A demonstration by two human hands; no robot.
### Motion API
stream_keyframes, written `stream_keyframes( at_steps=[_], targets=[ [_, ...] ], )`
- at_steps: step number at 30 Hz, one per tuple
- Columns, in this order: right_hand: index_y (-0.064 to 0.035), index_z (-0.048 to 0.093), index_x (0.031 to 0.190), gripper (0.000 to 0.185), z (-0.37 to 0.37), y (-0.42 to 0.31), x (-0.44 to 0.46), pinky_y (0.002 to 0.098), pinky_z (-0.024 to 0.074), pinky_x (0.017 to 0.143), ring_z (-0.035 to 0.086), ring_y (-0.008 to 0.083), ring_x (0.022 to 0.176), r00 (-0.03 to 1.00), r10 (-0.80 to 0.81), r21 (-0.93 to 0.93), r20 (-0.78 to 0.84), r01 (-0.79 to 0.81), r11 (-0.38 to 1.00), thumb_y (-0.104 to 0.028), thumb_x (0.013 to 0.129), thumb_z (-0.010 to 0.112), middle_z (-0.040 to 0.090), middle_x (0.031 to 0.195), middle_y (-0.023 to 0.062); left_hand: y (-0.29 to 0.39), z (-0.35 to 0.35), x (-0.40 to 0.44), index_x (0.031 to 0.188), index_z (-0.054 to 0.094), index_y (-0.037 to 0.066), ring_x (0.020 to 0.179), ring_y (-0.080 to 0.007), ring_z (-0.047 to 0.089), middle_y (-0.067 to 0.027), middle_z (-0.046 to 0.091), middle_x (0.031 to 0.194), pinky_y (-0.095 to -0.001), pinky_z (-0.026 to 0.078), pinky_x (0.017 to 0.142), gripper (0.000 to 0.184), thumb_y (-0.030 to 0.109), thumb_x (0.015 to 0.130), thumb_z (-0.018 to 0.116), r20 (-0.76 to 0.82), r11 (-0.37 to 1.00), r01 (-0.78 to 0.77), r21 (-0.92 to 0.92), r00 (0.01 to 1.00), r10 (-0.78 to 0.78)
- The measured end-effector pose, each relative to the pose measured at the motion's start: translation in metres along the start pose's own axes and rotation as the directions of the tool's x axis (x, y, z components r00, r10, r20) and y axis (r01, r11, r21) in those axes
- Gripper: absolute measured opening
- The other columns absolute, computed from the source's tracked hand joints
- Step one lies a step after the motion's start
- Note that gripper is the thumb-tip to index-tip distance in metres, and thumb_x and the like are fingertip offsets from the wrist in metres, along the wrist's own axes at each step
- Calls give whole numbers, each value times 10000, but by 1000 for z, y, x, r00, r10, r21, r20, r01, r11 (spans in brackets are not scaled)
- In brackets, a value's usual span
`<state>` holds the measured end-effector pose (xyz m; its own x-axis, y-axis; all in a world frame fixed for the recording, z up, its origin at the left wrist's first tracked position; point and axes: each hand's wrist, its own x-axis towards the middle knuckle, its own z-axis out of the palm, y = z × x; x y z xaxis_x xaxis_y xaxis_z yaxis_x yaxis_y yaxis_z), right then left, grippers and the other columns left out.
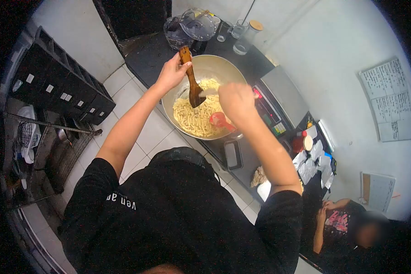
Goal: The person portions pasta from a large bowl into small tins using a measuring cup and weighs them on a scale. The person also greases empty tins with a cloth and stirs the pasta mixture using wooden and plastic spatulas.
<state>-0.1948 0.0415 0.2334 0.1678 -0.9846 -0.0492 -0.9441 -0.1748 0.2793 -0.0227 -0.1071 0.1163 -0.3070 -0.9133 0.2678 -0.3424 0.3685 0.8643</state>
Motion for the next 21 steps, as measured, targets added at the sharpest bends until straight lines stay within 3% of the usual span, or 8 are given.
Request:
stream_keyframes(
  at_steps=[2,6,8,10,14,18,20,21],
  targets=[
    [-76,712,763,140,-5,-2,6,365,549,605,691,273,688,1000,6,-4,-5,-6,1000,-96,781,575,676,723,121,2,3,-1,1093,549,34,856,-393,651,-217,662,915,-435,499,742,278,220,890,590,15,988,6,-155,1000,-3],
    [-75,716,796,150,70,-11,12,383,553,628,695,274,732,999,-5,6,39,5,1000,-90,792,567,682,750,127,7,-6,-3,1093,556,40,876,-380,656,-208,669,921,-428,502,752,271,216,890,588,-21,998,-43,-51,999,42],
    [-73,717,809,154,77,-9,10,389,554,635,696,273,746,997,-24,28,77,22,999,-88,798,564,684,760,129,1,-10,0,1148,539,33,871,-144,645,-78,648,967,-294,549,691,248,145,931,574,40,996,37,-78,999,-34],
    [-69,716,823,159,62,-5,5,393,555,649,695,277,770,988,12,31,152,-17,999,-89,808,560,686,778,138,1,-13,1,1148,539,33,869,-145,645,-78,647,967,-296,551,694,246,143,930,574,21,995,35,-98,999,-33],
    [-70,702,744,161,2,-1,5,365,542,601,692,255,696,1000,-13,65,-6,14,998,-102,794,553,682,742,135,4,-11,-3,1148,539,34,864,-150,646,-76,644,968,-302,554,699,240,133,932,570,44,986,52,-158,998,-46],
    [-83,708,748,118,58,-24,10,370,542,605,698,254,715,991,-122,34,-45,124,992,-108,773,596,690,753,132,4,-9,0,1147,538,32,864,-147,644,-77,645,970,-297,554,690,237,129,934,568,38,994,17,-105,999,-13],
    [-84,711,756,114,86,-24,9,373,542,608,698,256,717,990,-110,57,83,106,993,-109,772,601,691,756,132,-1,-11,2,1104,562,63,894,-337,672,-179,676,966,-392,507,782,244,174,890,600,-46,982,0,-187,999,-9],
    [-86,714,765,111,89,-21,10,376,542,611,698,259,720,972,-98,82,213,83,993,-109,770,606,692,758,131,-3,-13,6,1104,562,63,894,-337,672,-179,676,966,-392,507,782,244,174,890,600,-62,983,-3,-186,998,-9]
  ],
)
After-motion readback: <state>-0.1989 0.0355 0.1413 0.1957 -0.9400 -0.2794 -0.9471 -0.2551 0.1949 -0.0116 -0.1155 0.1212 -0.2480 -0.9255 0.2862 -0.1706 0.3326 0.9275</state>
